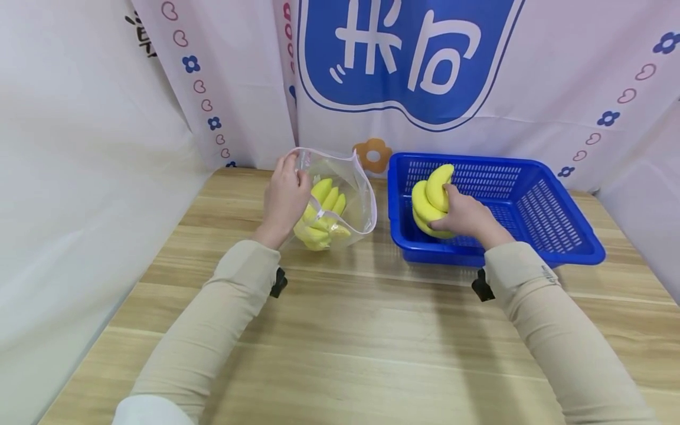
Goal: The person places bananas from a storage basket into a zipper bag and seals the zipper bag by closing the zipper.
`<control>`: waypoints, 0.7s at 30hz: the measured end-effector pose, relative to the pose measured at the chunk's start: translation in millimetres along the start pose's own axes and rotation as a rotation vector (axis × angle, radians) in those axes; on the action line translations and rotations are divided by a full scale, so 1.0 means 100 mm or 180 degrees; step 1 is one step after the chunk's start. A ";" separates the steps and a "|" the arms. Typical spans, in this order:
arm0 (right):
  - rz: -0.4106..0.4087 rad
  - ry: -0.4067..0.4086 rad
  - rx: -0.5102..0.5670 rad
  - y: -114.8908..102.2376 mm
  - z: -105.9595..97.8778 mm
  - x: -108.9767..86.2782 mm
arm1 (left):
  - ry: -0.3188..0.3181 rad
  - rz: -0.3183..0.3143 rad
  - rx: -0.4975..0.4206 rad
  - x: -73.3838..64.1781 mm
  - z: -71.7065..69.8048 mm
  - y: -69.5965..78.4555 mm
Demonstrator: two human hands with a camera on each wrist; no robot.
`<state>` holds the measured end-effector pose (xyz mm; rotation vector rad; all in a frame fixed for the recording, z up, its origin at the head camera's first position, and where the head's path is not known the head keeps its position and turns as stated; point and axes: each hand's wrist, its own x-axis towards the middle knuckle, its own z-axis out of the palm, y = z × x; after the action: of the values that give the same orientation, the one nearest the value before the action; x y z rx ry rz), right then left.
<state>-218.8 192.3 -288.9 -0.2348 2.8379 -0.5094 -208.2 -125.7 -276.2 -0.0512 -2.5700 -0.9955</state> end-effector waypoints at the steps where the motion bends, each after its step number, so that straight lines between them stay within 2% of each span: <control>1: -0.0019 0.0038 0.0076 -0.01 -0.01 0.00 | 0.0000 -0.0002 0.0011 0.00 0.00 0.00; 12: -0.0117 0.0350 0.1152 -0.17 -0.22 -0.05 | -0.0010 -0.0003 0.0040 0.01 0.00 0.01; 21: -0.0328 0.0330 0.1860 -0.36 -0.34 -0.14 | -0.0008 -0.0021 0.0065 0.01 0.01 0.00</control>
<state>-210.3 173.0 -241.9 -0.2436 2.6320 -1.3657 -209.2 -125.0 -276.4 -0.0387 -2.5839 -0.9720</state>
